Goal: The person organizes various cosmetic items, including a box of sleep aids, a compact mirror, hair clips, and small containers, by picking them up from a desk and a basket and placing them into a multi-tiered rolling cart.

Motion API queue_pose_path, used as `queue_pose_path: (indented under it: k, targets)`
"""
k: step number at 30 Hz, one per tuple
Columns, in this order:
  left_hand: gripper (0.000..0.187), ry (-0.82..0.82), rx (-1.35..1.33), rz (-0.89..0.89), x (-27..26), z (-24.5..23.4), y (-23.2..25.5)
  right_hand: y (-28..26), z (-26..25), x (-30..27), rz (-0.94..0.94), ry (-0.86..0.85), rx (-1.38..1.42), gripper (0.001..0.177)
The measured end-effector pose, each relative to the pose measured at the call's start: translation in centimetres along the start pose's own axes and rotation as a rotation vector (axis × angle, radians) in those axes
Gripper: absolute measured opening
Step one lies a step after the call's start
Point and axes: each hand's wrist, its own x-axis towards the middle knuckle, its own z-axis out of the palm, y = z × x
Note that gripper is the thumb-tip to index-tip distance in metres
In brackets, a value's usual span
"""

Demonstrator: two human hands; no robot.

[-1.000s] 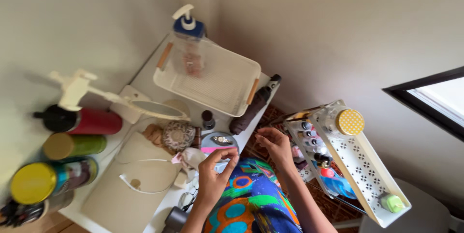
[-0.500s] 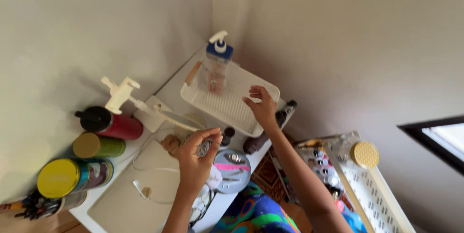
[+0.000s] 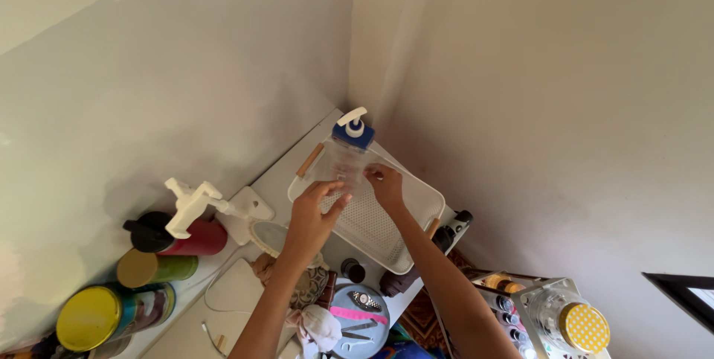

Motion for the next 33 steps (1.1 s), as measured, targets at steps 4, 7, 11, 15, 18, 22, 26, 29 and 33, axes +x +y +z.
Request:
queue_pose_path:
  k: [4, 7, 11, 15, 18, 22, 26, 29, 33]
  targets:
    - [0.046, -0.034, -0.075, -0.126, -0.3, 0.2, -0.6, -1.2, -1.8, -0.9, -0.025, 0.007, 0.019, 0.019]
    - [0.047, -0.054, -0.032, -0.151, -0.6, 0.1, -1.7, -3.2, -4.9, -2.3, -0.005, -0.008, 0.018, 0.02]
    - [0.052, 0.018, -0.004, -0.019, -1.9, 0.1, -2.7, -5.9, -10.0, -5.2, 0.041, -0.013, 0.046, 0.018]
    - [0.07, 0.009, -0.079, 0.049, -2.9, 1.0, -1.1, -8.8, -15.6, -9.0, 0.035, 0.04, 0.246, 0.016]
    - [0.101, 0.024, -0.177, 0.164, -4.3, 2.7, 1.4, -10.7, -19.1, -13.2, 0.062, 0.105, 0.321, 0.016]
    - [0.114, -0.098, -0.243, 0.33, -6.5, 5.8, 5.3, -12.0, -22.9, -19.9, 0.019, 0.167, 0.324, 0.014]
    - [0.102, -0.394, -0.339, 0.22, -9.3, 9.6, 7.7, -11.2, -26.0, -26.3, 0.107, 0.278, 0.31, 0.009]
    - [0.086, -0.59, -0.426, 0.103, -11.7, 12.8, 8.3, -10.0, -28.3, -30.5, 0.121, 0.325, 0.376, 0.01]
    - [0.037, -0.714, -0.385, 0.153, -15.9, 16.4, 8.6, -9.1, -30.4, -35.8, 0.096, 0.364, 0.464, 0.013]
